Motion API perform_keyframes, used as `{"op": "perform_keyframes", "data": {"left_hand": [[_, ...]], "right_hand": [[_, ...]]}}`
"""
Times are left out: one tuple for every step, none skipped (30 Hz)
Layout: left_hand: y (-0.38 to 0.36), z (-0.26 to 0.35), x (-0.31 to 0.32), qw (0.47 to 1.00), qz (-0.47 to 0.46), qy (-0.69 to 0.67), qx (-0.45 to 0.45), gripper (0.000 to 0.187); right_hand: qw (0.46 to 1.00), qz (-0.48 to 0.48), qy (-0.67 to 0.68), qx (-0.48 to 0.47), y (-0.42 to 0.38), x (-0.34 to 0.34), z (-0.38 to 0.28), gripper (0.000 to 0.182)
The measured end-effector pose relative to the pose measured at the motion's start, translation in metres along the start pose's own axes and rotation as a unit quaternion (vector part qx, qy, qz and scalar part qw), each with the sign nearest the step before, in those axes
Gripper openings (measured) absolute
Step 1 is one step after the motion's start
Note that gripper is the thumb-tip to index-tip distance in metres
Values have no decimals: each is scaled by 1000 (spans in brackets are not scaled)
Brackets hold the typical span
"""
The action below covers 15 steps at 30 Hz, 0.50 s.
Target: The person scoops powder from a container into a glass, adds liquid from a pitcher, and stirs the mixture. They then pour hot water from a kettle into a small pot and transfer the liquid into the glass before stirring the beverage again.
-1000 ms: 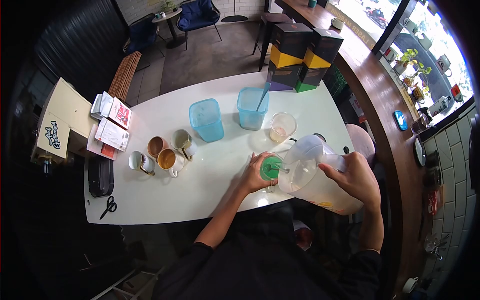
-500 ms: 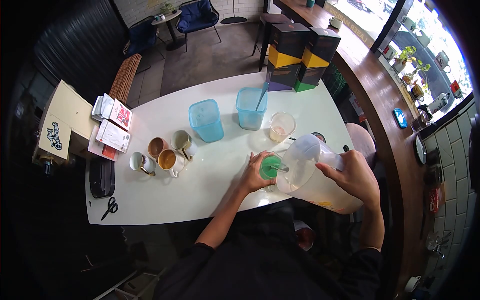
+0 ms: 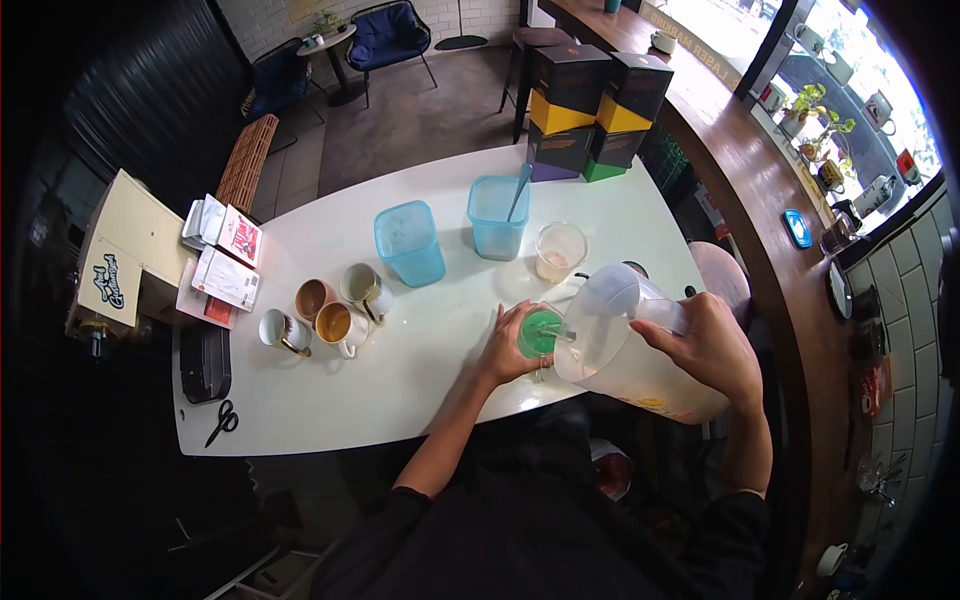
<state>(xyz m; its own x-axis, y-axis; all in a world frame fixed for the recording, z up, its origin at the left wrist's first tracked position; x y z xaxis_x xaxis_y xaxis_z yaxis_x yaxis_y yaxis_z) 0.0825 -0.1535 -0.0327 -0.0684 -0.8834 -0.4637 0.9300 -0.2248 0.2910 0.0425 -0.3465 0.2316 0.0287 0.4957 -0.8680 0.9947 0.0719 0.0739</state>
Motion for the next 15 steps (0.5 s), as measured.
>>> {"op": "perform_keyframes", "data": {"left_hand": [[0, 0, 0, 1000, -3, 0, 0, 101], [0, 0, 1, 1000, -6, -1, 0, 101], [0, 0, 1, 1000, -6, -1, 0, 101], [0, 1, -1, 1000, -5, 1, -3, 101], [0, 2, -2, 1000, -4, 4, -5, 101], [0, 2, -2, 1000, -5, 4, -5, 101], [-1, 2, -2, 1000, 0, 4, -3, 101], [-1, 2, -2, 1000, 4, 4, 0, 101], [-1, 1, -2, 1000, 3, 4, 0, 101], [-1, 0, -1, 1000, 0, 8, 1, 101], [-1, -1, 0, 1000, -4, 13, 1, 100], [-1, -2, 1, 1000, -4, 13, 1, 100], [-1, -2, 2, 1000, -5, 11, 3, 100], [-1, -2, 2, 1000, -5, 9, 5, 100], [-1, -3, 2, 1000, -5, 9, 5, 100]], "right_hand": [[1000, 1, -1, -2, 0, 0, 0, 60], [1000, 1, -1, -2, 0, -1, -1, 60], [1000, -2, -3, 0, 0, -2, -2, 60], [1000, -5, -5, 3, 0, -2, -2, 60], [1000, -5, -5, 3, 0, -2, -2, 60], [1000, -5, -7, 4, 1, -1, -1, 61], [1000, -6, -9, 4, 1, -1, 0, 61], [1000, -6, -9, 5, 1, 0, 1, 61], [1000, -1, -9, 3, 1, 0, 2, 62], [1000, 4, -9, 1, 1, 0, 2, 62], [1000, 3, -9, 2, 1, 0, 2, 62], [1000, 1, -9, 4, 1, 1, 2, 62], [1000, -2, -10, 5, 1, 1, 2, 63], [1000, -2, -10, 5, 1, 1, 1, 63], [1000, -4, -8, 7, 1, 1, 1, 63]]}}
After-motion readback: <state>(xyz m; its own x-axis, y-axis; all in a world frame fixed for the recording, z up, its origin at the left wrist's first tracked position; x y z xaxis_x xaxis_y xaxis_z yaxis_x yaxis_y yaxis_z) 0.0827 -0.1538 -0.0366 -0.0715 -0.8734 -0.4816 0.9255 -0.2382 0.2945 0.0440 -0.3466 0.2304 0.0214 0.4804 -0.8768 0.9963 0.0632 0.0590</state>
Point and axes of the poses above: each hand's wrist, its own y-axis towards the middle knuckle, its own x-axis out of the palm, z = x × y, the point moved 9 cm from there along y, towards the middle knuckle, and after that the axes turned 9 degrees about z, right-handed, at the moved point
